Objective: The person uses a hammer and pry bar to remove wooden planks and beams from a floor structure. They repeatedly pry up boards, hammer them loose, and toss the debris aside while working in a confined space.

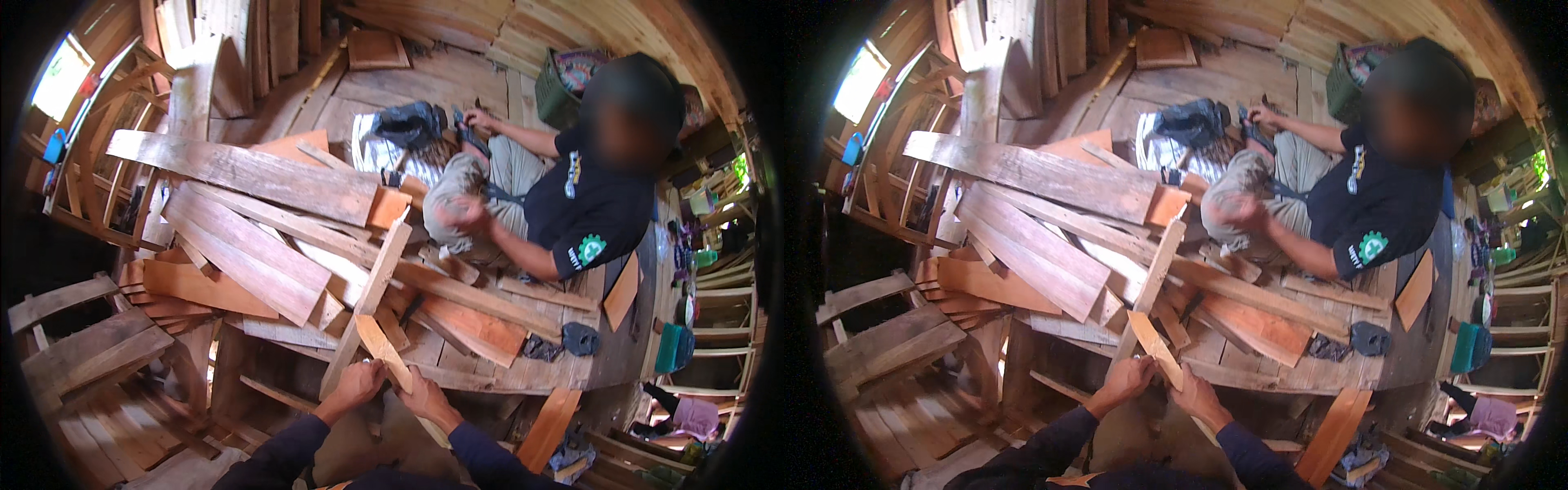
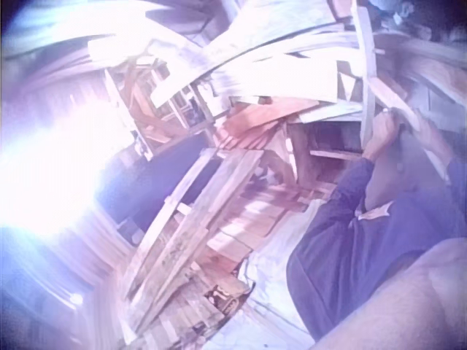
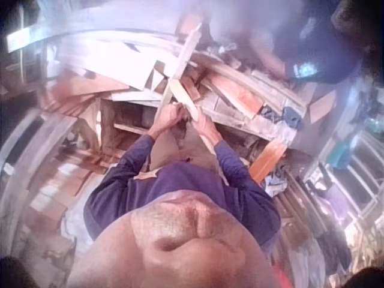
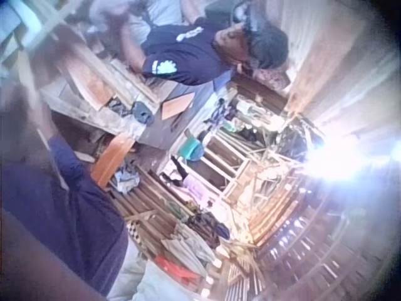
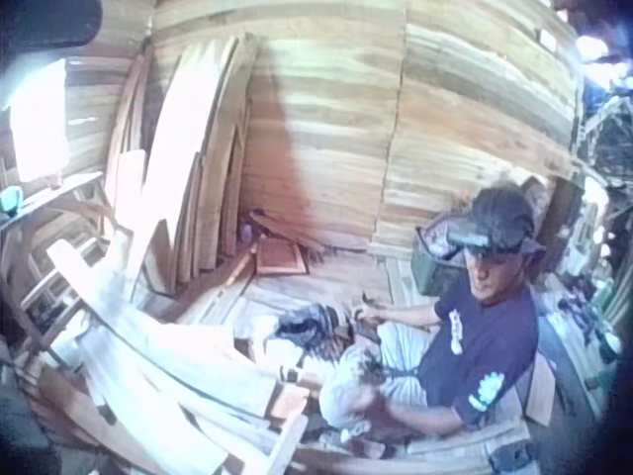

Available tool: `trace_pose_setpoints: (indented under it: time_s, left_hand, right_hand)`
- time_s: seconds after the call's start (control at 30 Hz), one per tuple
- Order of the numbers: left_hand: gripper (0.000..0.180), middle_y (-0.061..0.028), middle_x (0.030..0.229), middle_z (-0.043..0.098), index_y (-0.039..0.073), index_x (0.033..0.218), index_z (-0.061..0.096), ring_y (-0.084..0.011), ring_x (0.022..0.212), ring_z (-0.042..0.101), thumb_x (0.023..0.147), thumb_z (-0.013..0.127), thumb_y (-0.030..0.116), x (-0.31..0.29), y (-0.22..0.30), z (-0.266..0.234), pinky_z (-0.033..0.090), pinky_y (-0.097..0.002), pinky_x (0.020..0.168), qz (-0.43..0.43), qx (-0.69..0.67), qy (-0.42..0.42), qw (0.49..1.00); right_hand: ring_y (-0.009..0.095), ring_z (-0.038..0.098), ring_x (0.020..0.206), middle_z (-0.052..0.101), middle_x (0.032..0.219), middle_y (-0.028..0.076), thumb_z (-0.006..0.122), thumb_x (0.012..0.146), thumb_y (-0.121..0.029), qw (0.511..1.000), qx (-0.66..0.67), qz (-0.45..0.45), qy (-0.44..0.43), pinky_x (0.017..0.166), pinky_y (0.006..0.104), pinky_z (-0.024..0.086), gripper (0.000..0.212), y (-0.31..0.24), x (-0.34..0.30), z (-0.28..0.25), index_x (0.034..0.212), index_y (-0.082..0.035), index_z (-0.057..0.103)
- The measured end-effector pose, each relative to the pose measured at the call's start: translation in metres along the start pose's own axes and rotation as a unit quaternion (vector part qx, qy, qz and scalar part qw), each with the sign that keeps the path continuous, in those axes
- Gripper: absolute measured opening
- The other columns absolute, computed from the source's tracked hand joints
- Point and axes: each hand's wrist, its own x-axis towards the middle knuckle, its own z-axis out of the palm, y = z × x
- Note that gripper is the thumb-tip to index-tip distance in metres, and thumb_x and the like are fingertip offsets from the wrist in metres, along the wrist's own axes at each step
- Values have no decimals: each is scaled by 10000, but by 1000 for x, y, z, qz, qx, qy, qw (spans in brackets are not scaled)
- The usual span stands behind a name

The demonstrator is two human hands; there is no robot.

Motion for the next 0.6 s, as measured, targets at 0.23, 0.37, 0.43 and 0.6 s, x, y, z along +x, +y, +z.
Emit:
trace_pose_setpoints:
  time_s: [0.23,0.37,0.43,0.6]
  left_hand:
    - [284,-229,627,595,31,838,606,-422,602,599,909,515,290,-14,8,-27,459,-525,540,-15,8,39,999]
    - [363,-262,741,625,10,923,641,-434,741,617,901,552,362,2,11,-48,481,-490,636,-70,-95,30,993]
    - [404,-242,865,660,-31,1013,641,-350,823,659,899,566,350,16,20,-59,491,-420,717,-103,-194,13,976]
    - [202,-29,673,504,-10,964,588,-139,593,508,899,462,134,21,0,-53,427,-279,536,-219,-509,-13,832]
  right_hand:
    - [450,604,928,624,960,296,638,794,-340,998,-12,-53,-15,792,515,474,540,-21,0,-21,1188,-39,424]
    - [443,604,931,631,947,282,646,783,-304,997,-6,-65,30,780,505,481,494,-37,5,-34,1169,-47,477]
    - [439,603,937,631,954,275,645,785,-289,994,13,-71,86,778,500,484,461,-19,19,-28,1148,-51,491]
    - [367,580,1044,619,1051,220,708,771,-259,989,59,-42,125,908,397,447,451,30,38,-23,1111,-9,550]
